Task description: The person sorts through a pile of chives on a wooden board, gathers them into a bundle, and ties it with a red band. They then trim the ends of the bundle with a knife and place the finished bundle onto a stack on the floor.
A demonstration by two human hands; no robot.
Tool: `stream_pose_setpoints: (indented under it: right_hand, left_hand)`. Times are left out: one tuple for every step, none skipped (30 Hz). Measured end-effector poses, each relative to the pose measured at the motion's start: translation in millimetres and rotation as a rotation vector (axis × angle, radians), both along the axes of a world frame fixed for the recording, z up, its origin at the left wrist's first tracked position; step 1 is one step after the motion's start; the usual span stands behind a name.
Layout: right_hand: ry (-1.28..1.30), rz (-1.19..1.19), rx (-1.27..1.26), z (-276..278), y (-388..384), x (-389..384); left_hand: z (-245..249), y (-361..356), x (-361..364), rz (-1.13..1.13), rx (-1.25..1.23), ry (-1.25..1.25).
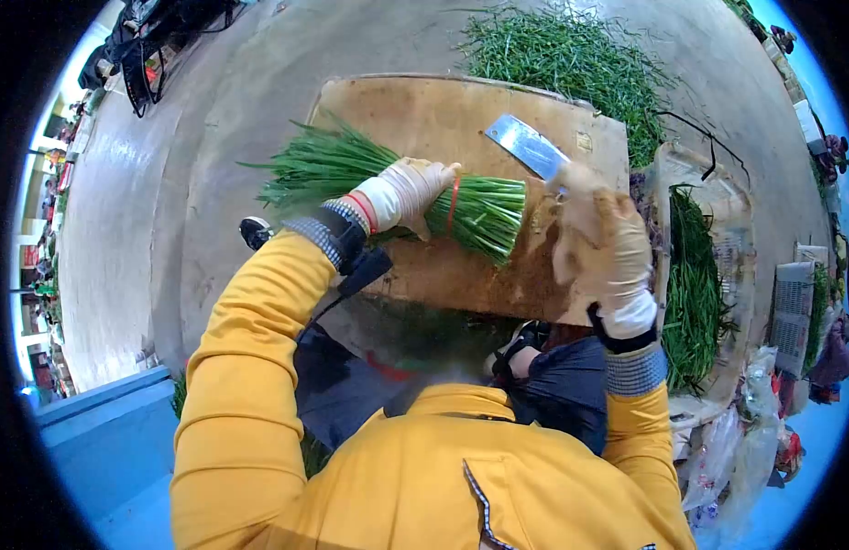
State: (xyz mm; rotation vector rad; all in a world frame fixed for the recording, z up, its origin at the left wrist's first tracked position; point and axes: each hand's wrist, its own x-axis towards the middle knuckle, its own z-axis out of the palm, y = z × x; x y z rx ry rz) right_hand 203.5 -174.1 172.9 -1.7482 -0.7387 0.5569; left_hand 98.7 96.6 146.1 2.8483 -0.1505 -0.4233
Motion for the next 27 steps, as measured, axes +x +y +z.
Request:
stream_pose_setpoints:
  right_hand:
    - [0.258,-0.044,0.202,13.6,14.0,-11.5]
    - [-0.51,-0.004,-0.099,15.0,35.5,-30.4]
    - [-0.875,0.11,-0.253,5.2,48.4,-38.3]
    - [-1.261,0.181,-0.352,-4.7,61.2,-46.4]
    - [-1.24,0.326,-0.282,-33.5,70.0,-46.1]
    - [-1.144,0.309,-0.308,-51.5,67.8,-43.0]
    - [-1.143,0.308,-0.309,-50.4,60.1,-38.4]
    - [-1.095,0.171,-0.276,-47.4,47.2,-33.8]
    - [-1.07,0.179,-0.349,-53.7,22.1,-23.1]
    - [-1.046,0.188,-0.423,-60.2,-2.8,-12.3]
    - [-1.04,0.339,-0.598,-79.2,-29.7,1.2]
    - [-1.053,0.097,-0.721,-85.4,-39.8,2.4]
    - [-1.279,0.184,-0.588,-70.4,-38.1,13.8]
    - [-0.955,0.155,-0.477,-51.4,-53.0,9.1]
    - [-0.648,0.117,-0.348,-2.0,-47.7,3.0]
    - [-0.304,0.064,-0.212,3.6,-55.8,5.2]
    - [0.079,-0.033,0.0,9.4,-63.9,7.3]
    - [0.384,-0.163,0.197,15.2,-72.0,9.4]
    - [0.375,-0.203,0.173,38.9,-74.8,8.5]
    - [0.431,-0.133,0.278,46.7,-81.8,14.7]
    - [0.46,-0.094,0.33,46.0,-85.2,18.4]
    - [0.49,-0.054,0.381,45.3,-88.7,22.0]
    - [0.363,-0.145,0.22,34.7,-86.6,22.0]
    - [0.232,-0.238,0.061,21.3,-84.4,22.0]
    - [0.096,-0.332,-0.098,8.3,-83.1,24.4]
    - [-0.027,-0.296,-0.055,-4.6,-85.1,28.4]
    - [-0.015,-0.297,-0.067,-5.5,-86.2,26.4]
  left_hand:
    - [1.8,-0.1,0.1,-0.004,0.011,0.0]
    - [4.4,-0.4,1.4,-0.001,0.037,0.048]
    - [4.3,-1.0,3.2,0.003,0.059,0.095]
    - [-8.9,3.1,0.5,0.001,0.061,0.093]
    - [-34.8,13.5,-7.0,-0.009,0.01,-0.061]
    - [-61.4,24.0,-15.8,-0.021,-0.045,-0.209]
    - [-62.1,25.9,-17.6,-0.03,-0.097,-0.362]
    - [-64.4,25.5,-6.2,-0.107,-0.006,-0.195]
    - [-55.3,20.5,6.2,-0.194,0.077,-0.03]
    - [-24.7,10.9,5.8,-0.083,0.058,0.014]
    - [-3.2,1.3,4.0,0.028,0.038,0.056]
    - [-2.3,1.7,7.8,0.017,0.036,0.049]
    - [-0.9,6.3,10.5,0.024,-0.001,0.034]
    - [-2.7,4.6,8.9,0.026,-0.046,0.034]
    - [3.2,4.4,13.5,0.017,-0.037,0.029]
    - [15.7,6.0,19.4,0.01,-0.024,0.152]
    - [26.3,4.6,19.5,0.005,-0.021,0.291]
    - [39.9,3.3,17.6,-0.03,-0.049,0.35]
    - [45.1,5.9,16.6,-0.032,-0.047,0.359]
    - [49.1,10.3,16.2,-0.046,-0.116,0.512]
    - [57.8,10.8,14.9,-0.058,-0.187,0.663]
    - [71.2,0.4,18.8,-0.029,-0.013,0.818]
    - [67.5,-3.1,18.5,-0.017,-0.012,0.821]
    - [59.4,-4.6,18.5,-0.141,0.147,0.566]
    - [59.3,-7.8,18.8,-0.267,0.302,0.304]
    - [58.8,-8.3,13.2,-0.165,0.184,0.266]
    - [62.5,-20.6,2.6,-0.169,0.174,0.279]
